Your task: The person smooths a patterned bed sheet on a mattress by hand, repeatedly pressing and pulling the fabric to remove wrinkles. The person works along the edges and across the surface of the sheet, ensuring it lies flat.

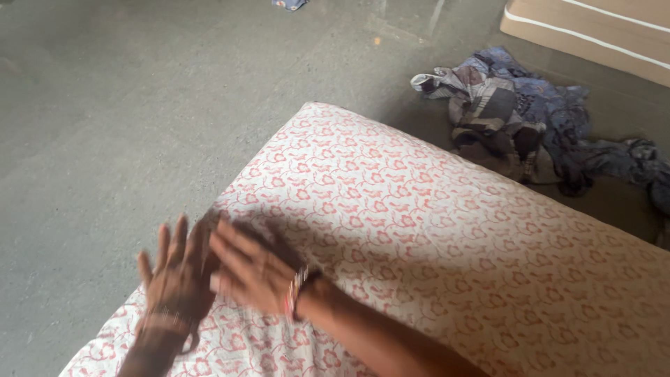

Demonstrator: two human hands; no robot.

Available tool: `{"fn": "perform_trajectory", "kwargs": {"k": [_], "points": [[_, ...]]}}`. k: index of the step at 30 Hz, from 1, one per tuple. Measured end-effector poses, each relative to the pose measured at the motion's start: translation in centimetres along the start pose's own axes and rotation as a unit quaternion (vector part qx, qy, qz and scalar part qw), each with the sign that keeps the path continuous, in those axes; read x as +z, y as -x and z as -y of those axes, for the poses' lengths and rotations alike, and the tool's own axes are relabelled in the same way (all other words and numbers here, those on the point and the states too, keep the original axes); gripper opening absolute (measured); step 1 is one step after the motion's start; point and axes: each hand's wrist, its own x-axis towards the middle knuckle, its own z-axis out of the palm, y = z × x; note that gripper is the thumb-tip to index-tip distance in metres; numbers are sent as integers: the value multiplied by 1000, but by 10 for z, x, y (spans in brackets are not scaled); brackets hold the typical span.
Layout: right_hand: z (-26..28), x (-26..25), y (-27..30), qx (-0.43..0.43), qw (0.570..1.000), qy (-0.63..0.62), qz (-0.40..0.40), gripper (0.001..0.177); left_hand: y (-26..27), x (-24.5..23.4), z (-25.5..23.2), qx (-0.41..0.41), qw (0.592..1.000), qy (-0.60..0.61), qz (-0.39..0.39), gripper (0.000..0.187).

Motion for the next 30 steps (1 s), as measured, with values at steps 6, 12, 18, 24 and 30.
{"fn": "perform_trajectory", "kwargs": {"k": [6,12,18,24,30], "points": [[-4,4,5,-68,965,177,182,98,38,11,-7,52,995,33,-80,73],[-61,-15,-24,-52,981,170,80,107,-31,22,-27,39,998,17,-56,69],[-109,-53,-51,13,978,194,79,112,-94,16,-55,-19,1000,11,22,70],[-162,-60,-83,83,977,196,21,79,-128,17,-71,-46,998,39,28,66],[-220,-85,-86,260,951,168,2,60,-131,19,-70,29,996,80,-32,78]]}}
